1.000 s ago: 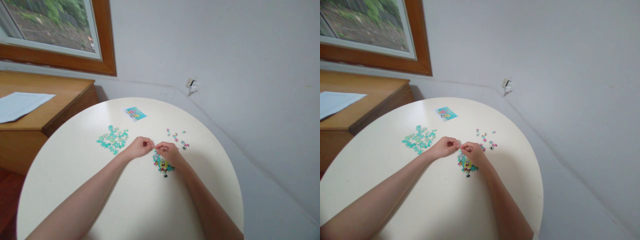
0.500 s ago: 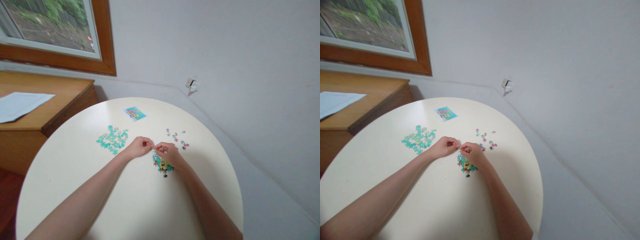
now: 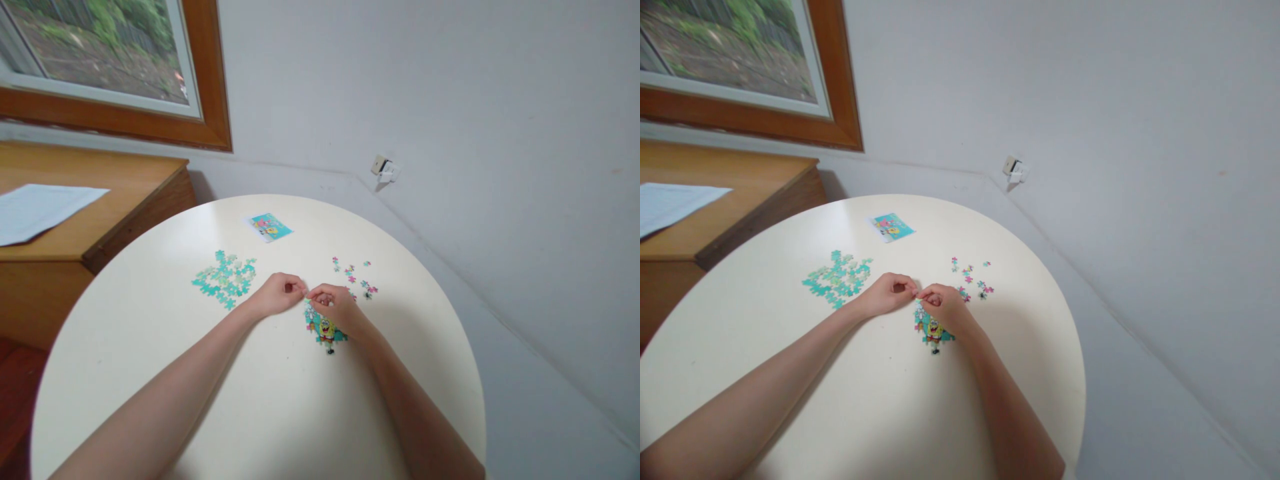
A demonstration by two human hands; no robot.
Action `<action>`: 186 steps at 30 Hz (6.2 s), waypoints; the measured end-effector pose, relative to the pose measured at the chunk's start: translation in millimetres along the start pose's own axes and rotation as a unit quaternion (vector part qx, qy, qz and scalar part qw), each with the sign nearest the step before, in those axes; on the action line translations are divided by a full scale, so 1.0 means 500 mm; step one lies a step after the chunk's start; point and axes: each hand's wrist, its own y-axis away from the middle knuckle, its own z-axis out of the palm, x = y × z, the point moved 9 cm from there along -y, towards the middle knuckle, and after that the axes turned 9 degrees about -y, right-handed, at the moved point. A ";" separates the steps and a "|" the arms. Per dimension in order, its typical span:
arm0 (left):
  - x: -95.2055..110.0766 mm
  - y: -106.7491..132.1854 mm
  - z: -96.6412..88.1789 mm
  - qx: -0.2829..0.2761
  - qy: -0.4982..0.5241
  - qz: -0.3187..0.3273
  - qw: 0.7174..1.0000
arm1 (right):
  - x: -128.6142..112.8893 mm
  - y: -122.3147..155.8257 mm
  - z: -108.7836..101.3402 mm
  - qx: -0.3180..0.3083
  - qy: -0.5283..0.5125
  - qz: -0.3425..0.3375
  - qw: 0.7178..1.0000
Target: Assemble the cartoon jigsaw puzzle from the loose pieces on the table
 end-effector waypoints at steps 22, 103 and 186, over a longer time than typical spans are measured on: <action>0.009 0.001 0.003 -0.004 -0.043 0.042 0.998 | 0.006 -0.001 -0.010 0.017 -0.061 0.019 0.998; 0.016 0.001 0.000 0.009 -0.105 0.063 0.992 | 0.000 0.000 -0.006 0.009 -0.097 0.022 0.995; 0.021 0.002 0.005 -0.002 -0.088 0.058 0.994 | -0.010 0.035 -0.184 0.310 0.087 -0.040 0.946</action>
